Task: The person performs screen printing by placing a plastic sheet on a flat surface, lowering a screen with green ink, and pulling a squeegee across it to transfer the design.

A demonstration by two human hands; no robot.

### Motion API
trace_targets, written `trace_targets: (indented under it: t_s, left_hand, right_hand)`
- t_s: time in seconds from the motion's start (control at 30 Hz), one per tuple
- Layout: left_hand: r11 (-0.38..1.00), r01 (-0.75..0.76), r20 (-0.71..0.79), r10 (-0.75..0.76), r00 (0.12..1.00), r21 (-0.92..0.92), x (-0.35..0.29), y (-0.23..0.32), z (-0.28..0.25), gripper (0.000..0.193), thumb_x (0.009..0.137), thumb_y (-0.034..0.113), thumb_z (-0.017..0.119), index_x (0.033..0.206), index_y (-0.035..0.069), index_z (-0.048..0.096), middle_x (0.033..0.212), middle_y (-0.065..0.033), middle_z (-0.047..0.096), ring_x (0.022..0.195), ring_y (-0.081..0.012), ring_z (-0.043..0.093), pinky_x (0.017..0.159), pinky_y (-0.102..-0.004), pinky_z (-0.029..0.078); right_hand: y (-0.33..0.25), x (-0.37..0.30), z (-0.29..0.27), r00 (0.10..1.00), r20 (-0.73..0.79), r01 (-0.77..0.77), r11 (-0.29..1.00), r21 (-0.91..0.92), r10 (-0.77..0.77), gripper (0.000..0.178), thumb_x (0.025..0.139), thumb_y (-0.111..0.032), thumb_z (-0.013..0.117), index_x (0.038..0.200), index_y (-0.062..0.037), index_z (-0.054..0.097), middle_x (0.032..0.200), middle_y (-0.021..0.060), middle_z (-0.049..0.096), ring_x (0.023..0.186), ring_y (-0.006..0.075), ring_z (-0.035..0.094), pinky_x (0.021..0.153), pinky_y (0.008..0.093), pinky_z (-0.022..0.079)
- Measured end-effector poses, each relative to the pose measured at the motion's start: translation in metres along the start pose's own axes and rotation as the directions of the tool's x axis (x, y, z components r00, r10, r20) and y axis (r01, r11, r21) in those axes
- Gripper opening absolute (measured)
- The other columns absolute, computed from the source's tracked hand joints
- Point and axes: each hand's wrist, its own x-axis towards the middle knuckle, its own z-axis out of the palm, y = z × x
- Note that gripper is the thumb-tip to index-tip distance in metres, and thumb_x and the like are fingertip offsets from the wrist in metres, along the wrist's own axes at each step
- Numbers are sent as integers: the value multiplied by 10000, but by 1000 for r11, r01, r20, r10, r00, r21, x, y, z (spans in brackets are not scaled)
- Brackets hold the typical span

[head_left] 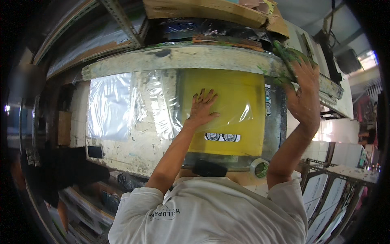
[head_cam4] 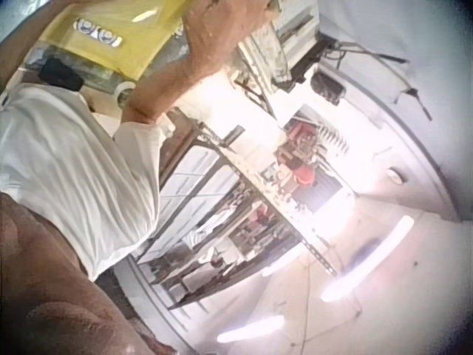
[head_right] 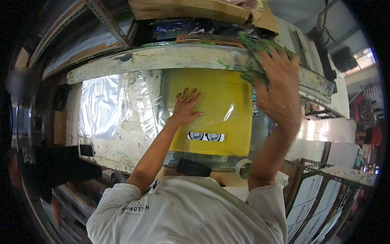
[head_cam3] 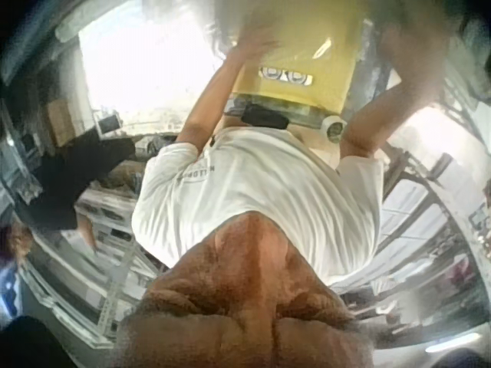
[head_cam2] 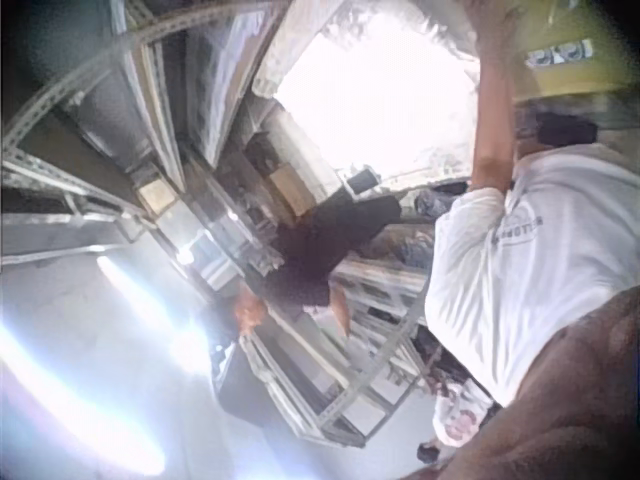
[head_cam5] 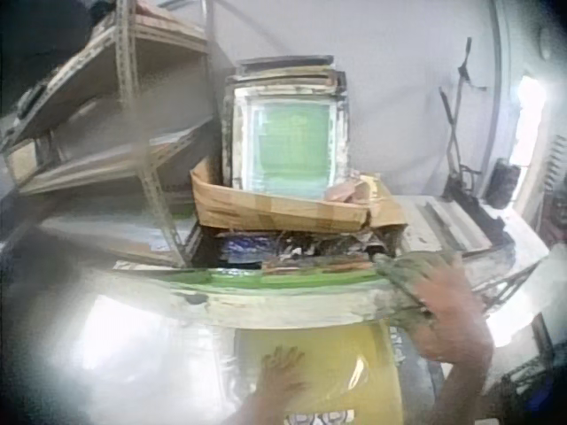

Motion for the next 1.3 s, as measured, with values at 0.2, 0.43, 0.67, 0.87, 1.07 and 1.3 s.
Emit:
trace_targets:
  t_s: [0.2,0.43,0.67,0.87,1.07,1.3]
  left_hand:
    - [983,-173,92,179,980,-62,33,36,21,832,735,489,683,1423,174,338,1535,-41,172,1418,-309,93,1137,-508,63]
    - [980,-185,154,195,969,-78,27,53,25,828,741,470,680,1425,157,334,1539,-48,150,1424,-302,38,1146,-488,26]
    - [972,-215,131,227,965,-96,19,59,29,832,754,451,681,1429,128,317,1537,-83,143,1420,-326,44,1133,-521,35]
    - [960,-245,64,255,965,-134,14,60,24,802,768,412,682,1424,123,323,1531,-101,156,1416,-337,65,1129,-529,45]
    - [983,-141,87,152,985,-116,4,48,2,883,695,394,750,1422,129,325,1525,-107,174,1411,-347,93,1127,-538,67]
    - [999,9,203,-1,979,-40,-13,46,-7,971,639,432,770,1432,121,303,1526,-130,155,1416,-337,65,1134,-538,36]
  right_hand:
    - [-3,6,-3,997,-42,74,993,96,-71,517,706,-55,654,1211,-28,545,1249,203,530,1193,384,441,1036,522,229]
    - [1,6,1,973,-161,181,979,92,-164,519,674,-79,660,1183,-54,567,1126,186,581,1068,382,494,932,490,310]
    - [-1,5,2,978,-150,158,983,93,-143,525,661,-67,656,1179,-54,569,1108,195,578,1047,396,500,939,492,311]
    - [0,6,3,972,-158,186,979,79,-172,506,677,-84,668,1172,-49,570,1109,198,580,1062,405,498,945,499,308]
    - [-1,3,0,981,-129,156,983,101,-142,481,691,-96,675,1157,-35,572,1125,199,579,1076,400,494,947,491,310]
    - [1,2,2,986,-119,130,985,115,-116,461,727,-118,662,1167,-21,566,1188,221,559,1144,419,471,994,508,287]
